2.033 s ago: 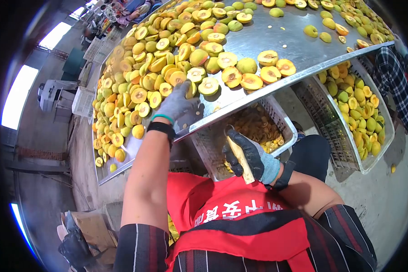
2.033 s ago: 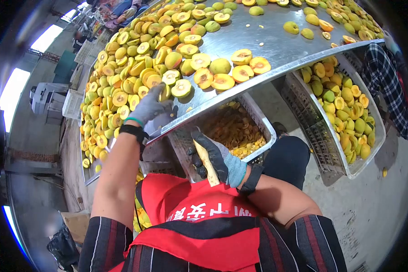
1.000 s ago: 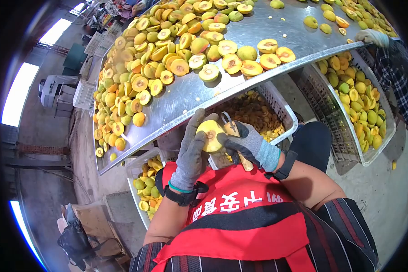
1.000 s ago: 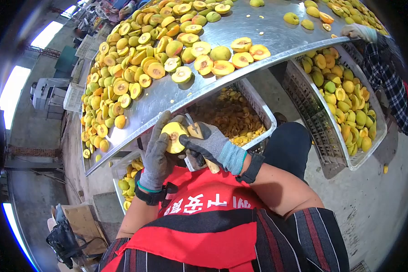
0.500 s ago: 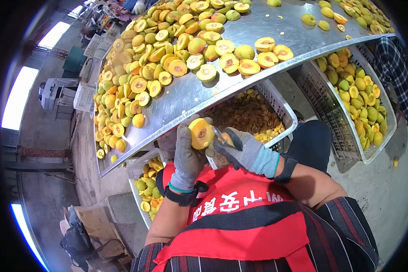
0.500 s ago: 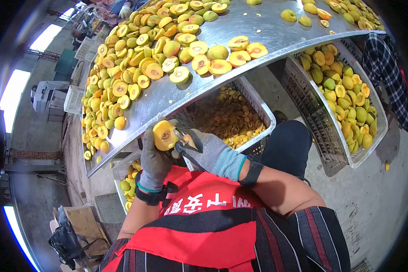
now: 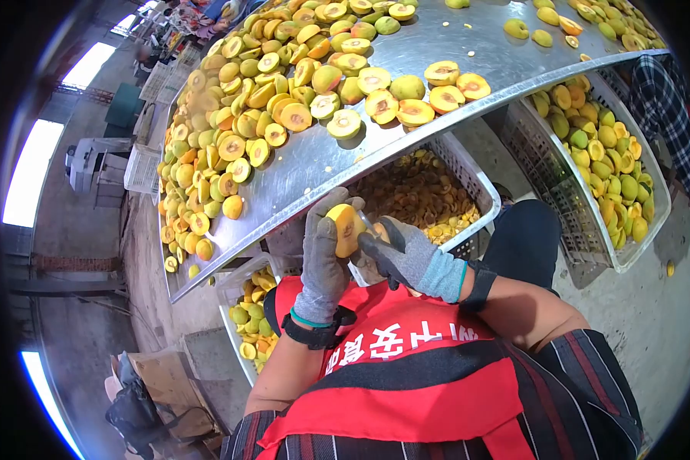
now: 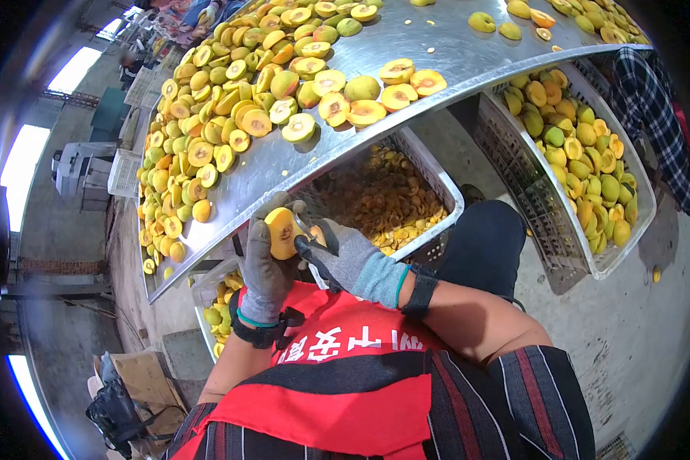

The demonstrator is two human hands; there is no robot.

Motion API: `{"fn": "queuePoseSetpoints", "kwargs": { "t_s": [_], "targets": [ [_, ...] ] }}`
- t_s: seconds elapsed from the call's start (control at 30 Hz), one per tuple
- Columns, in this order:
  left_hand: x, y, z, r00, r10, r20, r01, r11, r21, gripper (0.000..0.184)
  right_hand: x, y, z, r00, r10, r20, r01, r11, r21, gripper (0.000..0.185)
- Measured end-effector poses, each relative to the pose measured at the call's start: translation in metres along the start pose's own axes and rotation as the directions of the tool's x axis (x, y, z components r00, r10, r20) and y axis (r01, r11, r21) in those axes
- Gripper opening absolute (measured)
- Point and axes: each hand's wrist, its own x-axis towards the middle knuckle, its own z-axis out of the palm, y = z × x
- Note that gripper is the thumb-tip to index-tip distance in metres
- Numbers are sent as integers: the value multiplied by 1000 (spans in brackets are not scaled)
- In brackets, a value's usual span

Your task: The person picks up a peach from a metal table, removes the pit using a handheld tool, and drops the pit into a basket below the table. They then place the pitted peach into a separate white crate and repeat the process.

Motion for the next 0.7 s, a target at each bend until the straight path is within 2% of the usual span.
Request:
{"fn": "queuePoseSetpoints", "kwargs": {
  "t_s": [0.07,0.2,0.27,0.3,0.37,0.5,0.53,0.57,0.63,0.67,0.7],
  "targets": [
    [0,-1,1,1000,16,-19,-15,1000,23,49,2,1,-2,1000,-9,18,10,997,-79,33],
    [-1,-6,-2,998,58,-8,-56,977,207,46,2,5,-3,997,-81,13,82,989,-125,31],
    [0,-7,-1,998,65,-8,-61,961,269,45,1,1,-5,995,91,50,-81,982,-170,24],
    [1,-6,1,996,94,5,-90,940,330,43,1,2,-5,994,93,48,-84,982,-169,24],
    [2,-4,5,993,119,19,-117,914,388,42,2,5,-3,965,231,122,-242,967,82,23],
    [8,-2,8,997,81,-18,-66,913,403,36,8,29,-2,962,235,138,-242,969,42,25],
    [10,-2,7,997,80,-21,-64,905,420,35,17,64,1,987,-156,39,158,896,-415,22],
    [11,-1,7,997,75,-22,-59,907,418,35,20,83,3,845,-518,133,414,476,-776,21],
    [12,3,7,997,67,-32,-44,878,477,33,14,61,3,832,-537,137,426,461,-778,18],
    [10,1,6,997,68,-35,-43,878,476,33,7,33,3,971,-238,35,220,823,-523,19],
    [7,-3,5,996,82,-36,-55,872,487,32,5,18,4,992,108,59,-96,978,-185,20]
  ]
}}
